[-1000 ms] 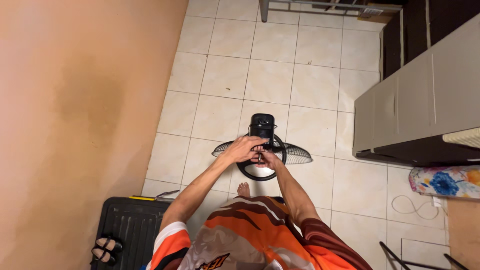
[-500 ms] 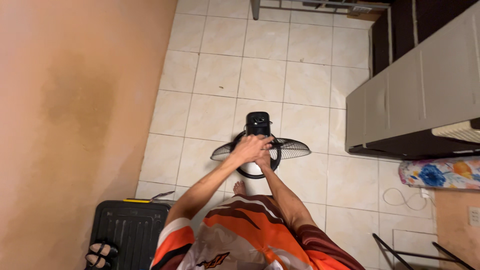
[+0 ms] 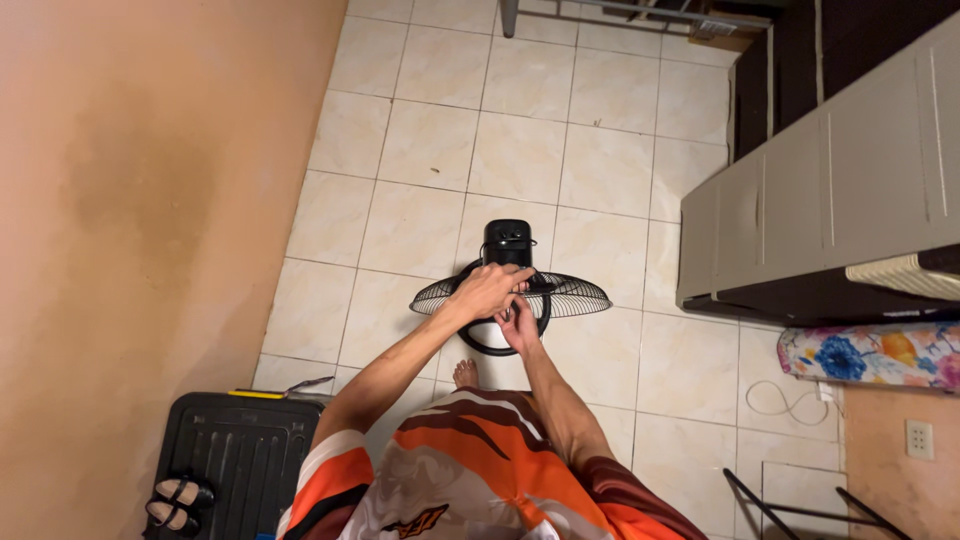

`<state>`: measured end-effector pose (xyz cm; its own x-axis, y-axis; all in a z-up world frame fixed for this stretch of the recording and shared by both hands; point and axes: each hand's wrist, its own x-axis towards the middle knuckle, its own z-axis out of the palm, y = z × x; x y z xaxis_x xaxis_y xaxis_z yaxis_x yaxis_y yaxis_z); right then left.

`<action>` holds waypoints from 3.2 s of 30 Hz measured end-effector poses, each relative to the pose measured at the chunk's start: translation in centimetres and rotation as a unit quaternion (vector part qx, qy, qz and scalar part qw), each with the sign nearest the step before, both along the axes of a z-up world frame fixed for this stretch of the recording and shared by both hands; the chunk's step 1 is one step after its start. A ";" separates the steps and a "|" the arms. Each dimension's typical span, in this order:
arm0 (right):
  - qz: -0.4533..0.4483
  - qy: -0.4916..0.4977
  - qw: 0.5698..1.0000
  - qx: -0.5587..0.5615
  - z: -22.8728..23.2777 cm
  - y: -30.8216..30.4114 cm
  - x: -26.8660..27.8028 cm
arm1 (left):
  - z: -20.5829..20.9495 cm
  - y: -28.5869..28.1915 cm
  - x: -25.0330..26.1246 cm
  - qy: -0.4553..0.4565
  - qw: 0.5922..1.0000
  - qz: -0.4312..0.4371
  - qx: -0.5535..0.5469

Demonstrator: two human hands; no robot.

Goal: The person disassembles and reassembles a black electric fan. They remove the front grille, unscrew and remove the fan blades, detach the rear grille, and then reverse the process to reassemble the components.

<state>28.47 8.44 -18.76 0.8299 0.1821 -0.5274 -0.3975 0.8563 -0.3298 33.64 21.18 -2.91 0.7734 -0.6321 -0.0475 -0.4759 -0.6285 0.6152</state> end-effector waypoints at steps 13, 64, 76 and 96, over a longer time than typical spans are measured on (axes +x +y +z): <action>-0.131 -0.179 0.807 -0.547 -0.1 0.2 -1.9 | 0.1 0.4 -0.5 -0.009 1.000 0.007 -0.013; -0.061 0.146 0.960 -0.229 1.1 -1.5 0.2 | -0.4 1.1 -1.2 -0.040 0.998 0.023 -0.034; -0.005 0.166 0.981 -0.100 0.4 -2.2 -0.5 | -0.3 1.3 -1.5 -0.026 0.998 0.027 -0.041; -0.018 0.155 0.986 -0.065 1.1 -0.3 -0.8 | -1.7 1.3 -1.5 -0.031 0.997 0.032 -0.058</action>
